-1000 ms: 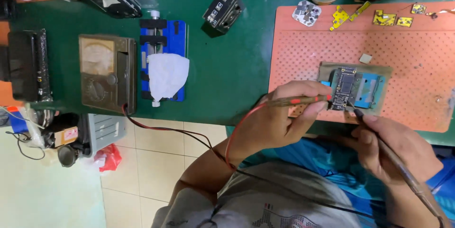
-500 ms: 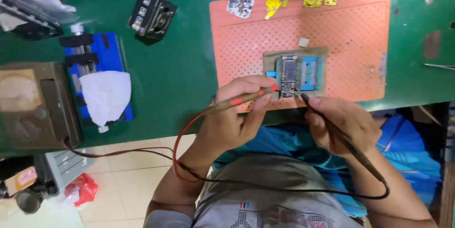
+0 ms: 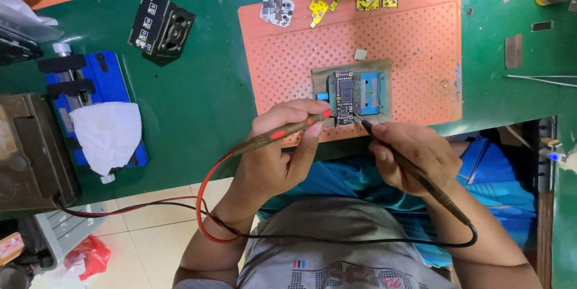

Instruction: Testing and inspecting a mobile phone motherboard using a multimeter, tweezers, and a magnifying glass at a repair station.

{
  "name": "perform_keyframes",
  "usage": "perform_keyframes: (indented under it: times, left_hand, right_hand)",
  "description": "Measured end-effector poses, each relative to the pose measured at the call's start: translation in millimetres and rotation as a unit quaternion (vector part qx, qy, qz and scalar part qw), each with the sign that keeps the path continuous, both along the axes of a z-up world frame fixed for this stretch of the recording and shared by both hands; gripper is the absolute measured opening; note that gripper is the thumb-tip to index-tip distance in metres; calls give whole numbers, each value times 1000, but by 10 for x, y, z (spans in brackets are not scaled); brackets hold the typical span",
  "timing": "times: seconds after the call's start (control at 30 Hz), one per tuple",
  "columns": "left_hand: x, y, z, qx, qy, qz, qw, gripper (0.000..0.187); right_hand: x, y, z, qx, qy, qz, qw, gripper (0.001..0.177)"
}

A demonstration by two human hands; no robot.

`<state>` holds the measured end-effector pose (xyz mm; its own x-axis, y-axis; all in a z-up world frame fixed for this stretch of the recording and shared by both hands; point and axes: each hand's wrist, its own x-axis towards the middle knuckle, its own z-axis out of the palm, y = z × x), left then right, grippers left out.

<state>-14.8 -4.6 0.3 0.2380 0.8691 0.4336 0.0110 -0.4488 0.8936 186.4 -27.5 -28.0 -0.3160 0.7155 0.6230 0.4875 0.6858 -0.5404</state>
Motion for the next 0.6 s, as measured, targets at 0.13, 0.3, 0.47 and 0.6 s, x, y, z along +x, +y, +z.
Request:
perform_keyframes:
  times: [0.13, 0.3, 0.47, 0.6]
  left_hand:
    - [-5, 1, 12, 2, 7, 3, 1000, 18]
    - [1, -11, 1, -2, 6, 9, 1000, 19]
    - [-78, -77, 107, -43, 121, 65, 990, 19]
    - [-108, -98, -26, -17, 28, 9, 999, 22]
  right_hand:
    - [-9, 15, 6, 15, -1, 7, 1000, 16]
    - [7, -14, 3, 14, 1, 0, 1000, 15]
    - [317, -217, -262, -244, -86, -25, 966, 29]
    - [259, -64, -110, -152, -127, 61, 978, 34]
